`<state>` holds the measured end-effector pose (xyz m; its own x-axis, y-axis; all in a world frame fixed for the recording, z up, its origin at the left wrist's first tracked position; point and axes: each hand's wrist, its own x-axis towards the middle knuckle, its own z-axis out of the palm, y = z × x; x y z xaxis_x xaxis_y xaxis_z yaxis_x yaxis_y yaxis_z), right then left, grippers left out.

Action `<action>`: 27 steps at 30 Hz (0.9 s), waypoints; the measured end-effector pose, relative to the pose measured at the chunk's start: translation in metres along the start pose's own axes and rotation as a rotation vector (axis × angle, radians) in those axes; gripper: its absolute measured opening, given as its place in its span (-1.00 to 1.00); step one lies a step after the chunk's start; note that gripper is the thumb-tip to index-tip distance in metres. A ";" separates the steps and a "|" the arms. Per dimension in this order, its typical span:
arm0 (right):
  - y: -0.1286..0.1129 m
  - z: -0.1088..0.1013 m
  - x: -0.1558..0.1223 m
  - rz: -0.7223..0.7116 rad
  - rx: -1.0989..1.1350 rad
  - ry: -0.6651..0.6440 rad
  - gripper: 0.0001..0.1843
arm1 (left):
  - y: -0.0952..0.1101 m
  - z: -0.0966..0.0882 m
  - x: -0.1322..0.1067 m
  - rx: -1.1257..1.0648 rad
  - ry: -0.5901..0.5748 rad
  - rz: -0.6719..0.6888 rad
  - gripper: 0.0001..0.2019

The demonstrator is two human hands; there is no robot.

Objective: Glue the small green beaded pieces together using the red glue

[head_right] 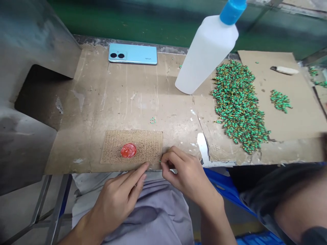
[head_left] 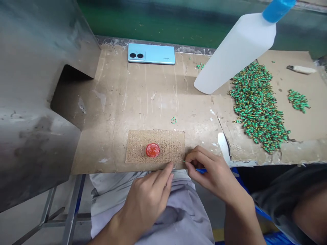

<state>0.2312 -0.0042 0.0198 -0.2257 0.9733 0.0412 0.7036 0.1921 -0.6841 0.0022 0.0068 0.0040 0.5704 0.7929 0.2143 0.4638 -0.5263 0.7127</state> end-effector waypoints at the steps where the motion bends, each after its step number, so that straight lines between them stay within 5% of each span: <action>1: 0.000 -0.001 0.000 0.002 0.011 0.009 -0.84 | 0.002 -0.001 -0.001 -0.065 -0.008 -0.039 -0.68; 5: 0.002 -0.002 -0.001 0.010 0.040 0.047 -0.85 | 0.010 -0.012 -0.004 -0.516 -0.106 -0.458 -0.75; 8: 0.002 -0.002 -0.002 0.003 0.068 0.084 -0.86 | 0.014 -0.021 -0.002 -1.084 -0.216 -0.826 -0.72; 10: -0.001 -0.001 -0.002 -0.014 0.092 0.127 -0.86 | 0.014 -0.026 0.001 -1.412 -0.233 -0.937 -0.69; 19: -0.021 0.015 -0.004 -0.079 0.300 0.267 -0.84 | 0.008 -0.025 0.002 -1.724 -0.199 -0.955 -0.70; 27: -0.033 0.022 -0.003 0.147 0.504 0.235 -0.83 | 0.011 -0.024 0.000 -1.685 -0.130 -0.918 -0.71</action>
<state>0.1937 -0.0165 0.0259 0.0461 0.9981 0.0410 0.2955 0.0255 -0.9550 -0.0094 0.0083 0.0276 0.6458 0.5462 -0.5334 -0.3842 0.8363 0.3912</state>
